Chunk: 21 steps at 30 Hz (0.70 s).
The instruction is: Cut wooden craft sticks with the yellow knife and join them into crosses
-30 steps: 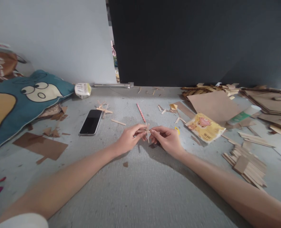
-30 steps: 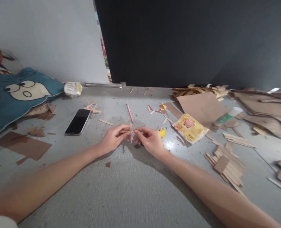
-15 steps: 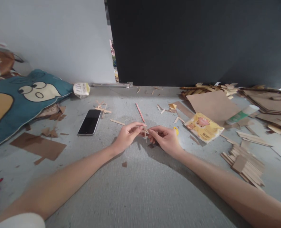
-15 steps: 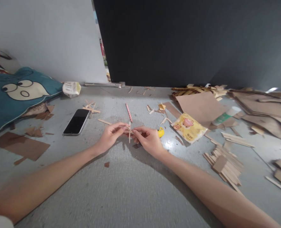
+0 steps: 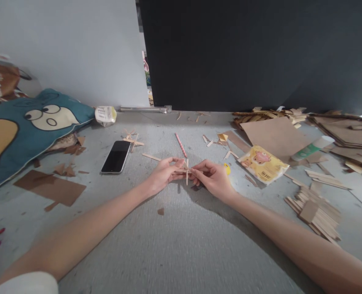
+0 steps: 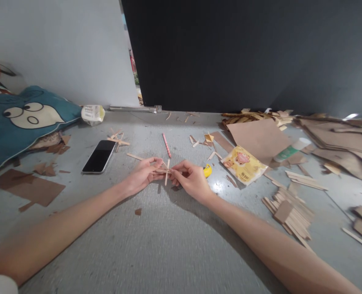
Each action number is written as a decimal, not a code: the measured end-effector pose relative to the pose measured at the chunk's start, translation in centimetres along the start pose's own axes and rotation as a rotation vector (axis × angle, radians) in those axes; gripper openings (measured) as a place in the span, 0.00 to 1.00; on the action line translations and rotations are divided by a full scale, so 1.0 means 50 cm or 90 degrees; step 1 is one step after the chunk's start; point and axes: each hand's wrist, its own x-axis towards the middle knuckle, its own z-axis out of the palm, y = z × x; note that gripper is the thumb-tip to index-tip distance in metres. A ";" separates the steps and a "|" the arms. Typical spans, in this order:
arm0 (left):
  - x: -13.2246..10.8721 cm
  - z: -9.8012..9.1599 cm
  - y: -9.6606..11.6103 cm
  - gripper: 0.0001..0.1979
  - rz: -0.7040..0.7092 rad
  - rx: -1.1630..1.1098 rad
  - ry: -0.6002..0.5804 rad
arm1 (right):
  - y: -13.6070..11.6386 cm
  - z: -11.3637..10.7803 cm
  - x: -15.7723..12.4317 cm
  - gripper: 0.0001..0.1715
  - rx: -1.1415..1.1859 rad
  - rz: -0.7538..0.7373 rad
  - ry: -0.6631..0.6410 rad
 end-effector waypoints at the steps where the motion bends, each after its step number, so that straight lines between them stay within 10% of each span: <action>1: 0.000 0.000 0.000 0.16 -0.005 -0.002 0.002 | 0.000 -0.001 0.000 0.25 0.000 0.002 -0.005; 21: -0.003 0.003 -0.018 0.23 0.108 0.043 -0.059 | 0.001 0.003 -0.004 0.24 0.000 -0.017 0.030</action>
